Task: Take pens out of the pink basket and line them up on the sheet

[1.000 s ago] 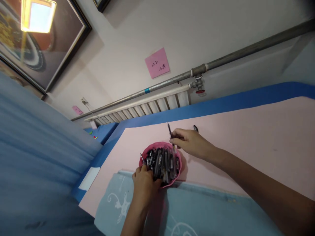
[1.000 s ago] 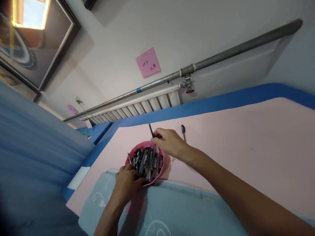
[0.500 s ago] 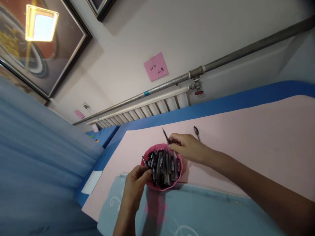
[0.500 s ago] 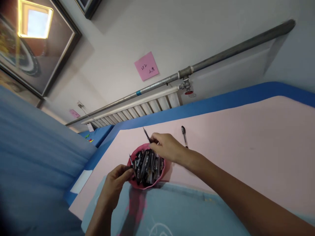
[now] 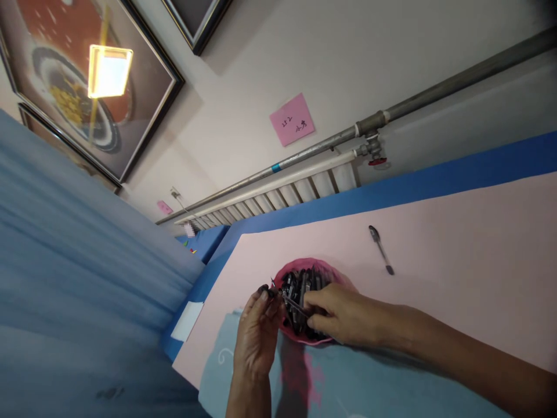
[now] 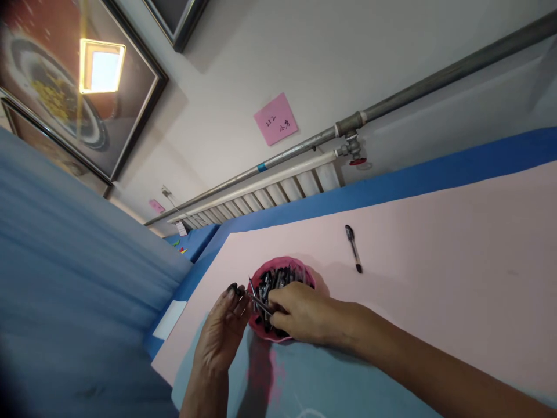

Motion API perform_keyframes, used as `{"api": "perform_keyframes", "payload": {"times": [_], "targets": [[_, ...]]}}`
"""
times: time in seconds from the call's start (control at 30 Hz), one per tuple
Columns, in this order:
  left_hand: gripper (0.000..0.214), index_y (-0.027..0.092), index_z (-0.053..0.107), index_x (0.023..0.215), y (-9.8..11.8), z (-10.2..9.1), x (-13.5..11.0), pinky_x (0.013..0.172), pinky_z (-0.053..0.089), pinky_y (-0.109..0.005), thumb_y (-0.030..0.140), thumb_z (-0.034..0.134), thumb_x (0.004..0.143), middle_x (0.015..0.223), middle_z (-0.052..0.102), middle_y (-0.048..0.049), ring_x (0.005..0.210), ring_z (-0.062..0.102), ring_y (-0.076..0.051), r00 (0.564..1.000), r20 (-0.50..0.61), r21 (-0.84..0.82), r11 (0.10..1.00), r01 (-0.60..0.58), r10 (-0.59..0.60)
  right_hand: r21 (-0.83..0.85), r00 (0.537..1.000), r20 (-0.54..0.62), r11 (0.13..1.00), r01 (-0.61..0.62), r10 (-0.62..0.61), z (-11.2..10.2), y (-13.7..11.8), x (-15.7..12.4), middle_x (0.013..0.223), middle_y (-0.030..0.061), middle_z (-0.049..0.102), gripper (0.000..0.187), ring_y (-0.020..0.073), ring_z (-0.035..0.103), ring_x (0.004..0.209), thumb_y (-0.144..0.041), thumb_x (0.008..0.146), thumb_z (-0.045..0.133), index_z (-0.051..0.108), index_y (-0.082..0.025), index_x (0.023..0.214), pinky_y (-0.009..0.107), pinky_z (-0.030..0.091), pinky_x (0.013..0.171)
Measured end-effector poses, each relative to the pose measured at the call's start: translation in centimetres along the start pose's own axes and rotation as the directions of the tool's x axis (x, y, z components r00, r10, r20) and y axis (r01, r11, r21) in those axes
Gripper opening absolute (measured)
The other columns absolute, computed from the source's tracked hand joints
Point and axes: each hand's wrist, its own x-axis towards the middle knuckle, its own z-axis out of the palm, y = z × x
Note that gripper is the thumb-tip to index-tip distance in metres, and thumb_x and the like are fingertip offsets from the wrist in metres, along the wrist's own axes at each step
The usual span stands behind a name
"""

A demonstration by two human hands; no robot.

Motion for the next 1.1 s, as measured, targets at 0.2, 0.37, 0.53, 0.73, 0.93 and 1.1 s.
{"api": "perform_keyframes", "payload": {"times": [0.2,0.37,0.53,0.73,0.93,1.1], "targets": [[0.022,0.015,0.064,0.077,-0.5,0.4,-0.2,0.065,0.051,-0.024,0.018,0.076,0.059,0.077,0.068,-0.0031,0.071,0.064,-0.013,1.0,0.013,0.034,0.999,-0.009,0.009,-0.057,0.999,0.033,0.998,0.004,-0.002,0.0,0.1,-0.1,0.059,-0.0016,0.056,0.009,0.0094,0.046,0.051,-0.017,0.074,0.051,0.056,-0.018,0.067,0.02,0.031,0.047],[0.023,0.015,0.063,0.078,-0.6,0.4,-0.2,0.065,0.051,-0.023,0.018,0.076,0.059,0.077,0.068,-0.0029,0.071,0.064,-0.013,0.999,0.03,0.046,0.999,-0.023,0.021,-0.093,0.999,0.035,0.996,-0.007,0.01,0.0,0.0,-0.2,0.059,-0.0015,0.056,0.009,0.0089,0.045,0.052,-0.015,0.074,0.051,0.056,-0.016,0.067,0.019,0.03,0.047],[0.024,0.015,0.063,0.077,-0.6,0.3,-0.1,0.064,0.051,-0.023,0.019,0.077,0.058,0.077,0.069,-0.0036,0.071,0.064,-0.014,1.0,-0.001,0.009,1.0,-0.023,0.023,-0.108,0.997,0.066,0.994,-0.019,0.026,-0.1,-0.2,-0.2,0.061,-0.0007,0.058,0.008,0.009,0.047,0.053,-0.015,0.074,0.051,0.056,-0.016,0.069,0.019,0.03,0.048],[0.024,0.014,0.062,0.078,-0.9,0.4,-0.2,0.065,0.05,-0.024,0.02,0.076,0.059,0.077,0.068,-0.0036,0.069,0.064,-0.013,0.997,0.058,0.078,0.996,-0.049,0.045,-0.116,0.997,0.071,0.993,-0.033,0.042,-0.3,-0.6,-0.2,0.063,0.0006,0.06,0.009,0.0095,0.048,0.055,-0.015,0.076,0.051,0.057,-0.015,0.07,0.019,0.03,0.049],[0.025,0.013,0.062,0.078,-1.6,0.2,0.0,0.065,0.049,-0.024,0.021,0.076,0.059,0.075,0.067,-0.0033,0.066,0.063,-0.012,0.994,0.088,0.13,0.988,-0.083,0.072,-0.109,0.998,0.046,0.993,-0.032,0.037,-0.1,-0.6,-0.1,0.06,-0.0001,0.058,0.01,0.0087,0.046,0.053,-0.015,0.076,0.052,0.057,-0.014,0.068,0.02,0.027,0.047],[0.022,0.013,0.062,0.075,-2.0,0.3,-0.1,0.061,0.046,-0.021,0.021,0.076,0.06,0.07,0.065,-0.0011,0.064,0.061,-0.01,0.992,0.093,0.14,0.986,-0.095,0.082,-0.072,0.999,0.02,0.997,-0.04,0.041,0.3,-0.4,0.0,0.059,-0.0009,0.057,0.01,0.0081,0.044,0.051,-0.014,0.075,0.052,0.058,-0.015,0.068,0.02,0.026,0.047]]}}
